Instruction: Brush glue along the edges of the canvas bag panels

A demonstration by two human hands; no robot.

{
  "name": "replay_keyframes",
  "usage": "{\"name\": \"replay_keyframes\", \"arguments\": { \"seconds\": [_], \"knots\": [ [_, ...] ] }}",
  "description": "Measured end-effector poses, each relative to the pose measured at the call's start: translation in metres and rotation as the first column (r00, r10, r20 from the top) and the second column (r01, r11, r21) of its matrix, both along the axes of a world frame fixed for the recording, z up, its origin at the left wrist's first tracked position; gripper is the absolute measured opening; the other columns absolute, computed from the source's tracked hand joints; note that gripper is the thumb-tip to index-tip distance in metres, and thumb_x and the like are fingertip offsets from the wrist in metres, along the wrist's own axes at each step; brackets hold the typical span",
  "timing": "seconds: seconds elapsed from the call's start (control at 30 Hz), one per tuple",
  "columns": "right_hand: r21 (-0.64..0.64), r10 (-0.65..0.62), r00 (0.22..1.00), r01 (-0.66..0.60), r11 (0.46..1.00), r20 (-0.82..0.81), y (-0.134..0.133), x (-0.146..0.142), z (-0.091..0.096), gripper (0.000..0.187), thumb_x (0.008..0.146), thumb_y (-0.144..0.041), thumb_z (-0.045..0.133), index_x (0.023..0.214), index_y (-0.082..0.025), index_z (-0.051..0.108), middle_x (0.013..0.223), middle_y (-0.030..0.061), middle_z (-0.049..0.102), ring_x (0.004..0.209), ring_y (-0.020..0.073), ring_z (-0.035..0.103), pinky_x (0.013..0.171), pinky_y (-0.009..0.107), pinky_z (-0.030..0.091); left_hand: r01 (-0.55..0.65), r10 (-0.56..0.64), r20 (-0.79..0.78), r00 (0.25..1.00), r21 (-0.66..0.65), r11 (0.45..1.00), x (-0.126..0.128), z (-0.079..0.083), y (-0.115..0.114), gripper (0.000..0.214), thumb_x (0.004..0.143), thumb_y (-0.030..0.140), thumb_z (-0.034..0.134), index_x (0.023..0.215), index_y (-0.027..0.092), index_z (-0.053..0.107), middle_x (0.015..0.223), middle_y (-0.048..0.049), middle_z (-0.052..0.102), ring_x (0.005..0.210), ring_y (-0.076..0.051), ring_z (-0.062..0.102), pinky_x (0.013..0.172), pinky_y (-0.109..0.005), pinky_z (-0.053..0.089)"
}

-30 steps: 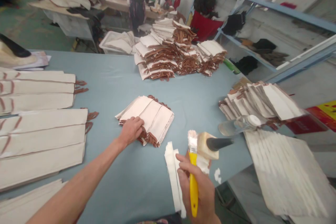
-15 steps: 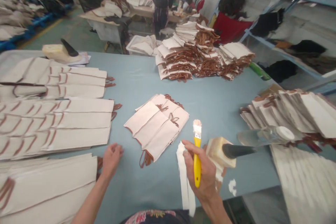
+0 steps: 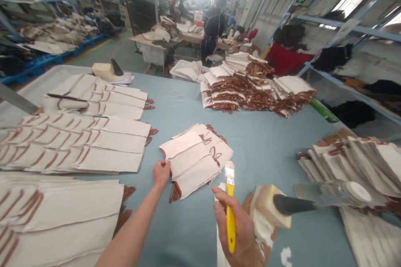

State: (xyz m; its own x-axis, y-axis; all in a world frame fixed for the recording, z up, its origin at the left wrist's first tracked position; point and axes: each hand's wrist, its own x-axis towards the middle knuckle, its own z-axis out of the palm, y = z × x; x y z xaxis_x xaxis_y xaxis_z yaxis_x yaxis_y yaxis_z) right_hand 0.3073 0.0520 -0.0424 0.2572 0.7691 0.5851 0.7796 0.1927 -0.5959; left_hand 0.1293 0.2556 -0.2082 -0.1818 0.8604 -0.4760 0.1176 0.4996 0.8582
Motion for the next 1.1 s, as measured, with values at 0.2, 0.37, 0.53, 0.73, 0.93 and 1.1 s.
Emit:
{"name": "replay_keyframes", "arguments": {
  "seconds": [0.2,0.37,0.53,0.73,0.93,1.1],
  "knots": [
    [0.058,0.063,0.998,-0.062,0.996,-0.007,-0.001,-0.006,0.007,0.012,0.106,-0.020,0.065,0.114,-0.024,0.073,0.112,0.0079,0.090,0.098,0.0230,0.089,0.089,0.027,0.073,0.277,-0.243,-0.166,0.956,0.230,0.933,-0.034,0.053,-0.039,0.029,0.103,0.046,0.077,0.099,0.018,0.069,0.096,-0.0015,0.069,0.084,-0.020,0.067,0.079,-0.037,0.060],
    [0.094,0.153,0.988,-0.154,0.984,0.013,0.023,-0.005,0.017,0.014,0.107,-0.020,0.064,0.117,-0.025,0.071,0.118,0.0088,0.089,0.102,0.0223,0.089,0.090,0.031,0.073,0.457,-0.425,-0.171,0.889,0.406,0.792,-0.071,0.129,-0.080,0.033,0.074,0.041,0.074,0.063,0.027,0.047,0.071,0.0011,0.055,0.073,-0.023,0.053,0.070,-0.035,0.048],
    [0.048,0.302,0.952,-0.300,0.953,-0.043,0.076,-0.014,0.021,0.018,0.109,-0.033,0.062,0.119,-0.024,0.073,0.114,0.0100,0.088,0.100,0.0228,0.086,0.093,0.035,0.070,0.557,-0.580,-0.155,0.800,0.550,0.622,-0.087,0.184,-0.131,0.030,0.083,0.036,0.067,0.064,0.028,0.045,0.074,-0.0033,0.065,0.069,-0.024,0.059,0.065,-0.034,0.051],
    [-0.163,0.520,0.834,-0.548,0.821,-0.184,0.074,-0.043,0.026,0.033,0.113,-0.046,0.056,0.096,-0.024,0.074,0.083,0.0006,0.081,0.071,0.0155,0.076,0.070,0.025,0.059,0.505,-0.535,-0.158,0.830,0.621,0.599,-0.109,0.194,-0.178,0.020,0.081,0.033,0.068,0.067,0.031,0.055,0.080,-0.0061,0.075,0.072,-0.029,0.070,0.064,-0.037,0.061],
    [0.054,0.464,0.883,-0.467,0.882,0.070,0.041,-0.055,0.061,0.030,0.115,-0.035,0.057,0.090,-0.024,0.069,0.074,-0.0009,0.076,0.061,0.0135,0.069,0.062,0.023,0.053,0.597,-0.327,-0.500,0.802,0.678,0.429,-0.134,0.216,-0.191,0.049,0.072,0.021,0.068,0.117,0.038,0.074,0.102,-0.0048,0.081,0.095,-0.035,0.077,0.076,-0.038,0.068],
    [0.135,0.470,0.851,-0.507,0.851,0.234,0.018,-0.073,0.086,0.026,0.117,-0.034,0.057,0.095,-0.025,0.067,0.070,-0.0020,0.074,0.057,0.0133,0.068,0.061,0.024,0.052,0.568,-0.320,-0.470,0.822,0.641,0.517,-0.151,0.230,-0.193,0.004,0.091,0.035,0.070,0.093,0.033,0.073,0.091,-0.0038,0.079,0.088,-0.030,0.075,0.082,-0.037,0.065]
  ]
}}
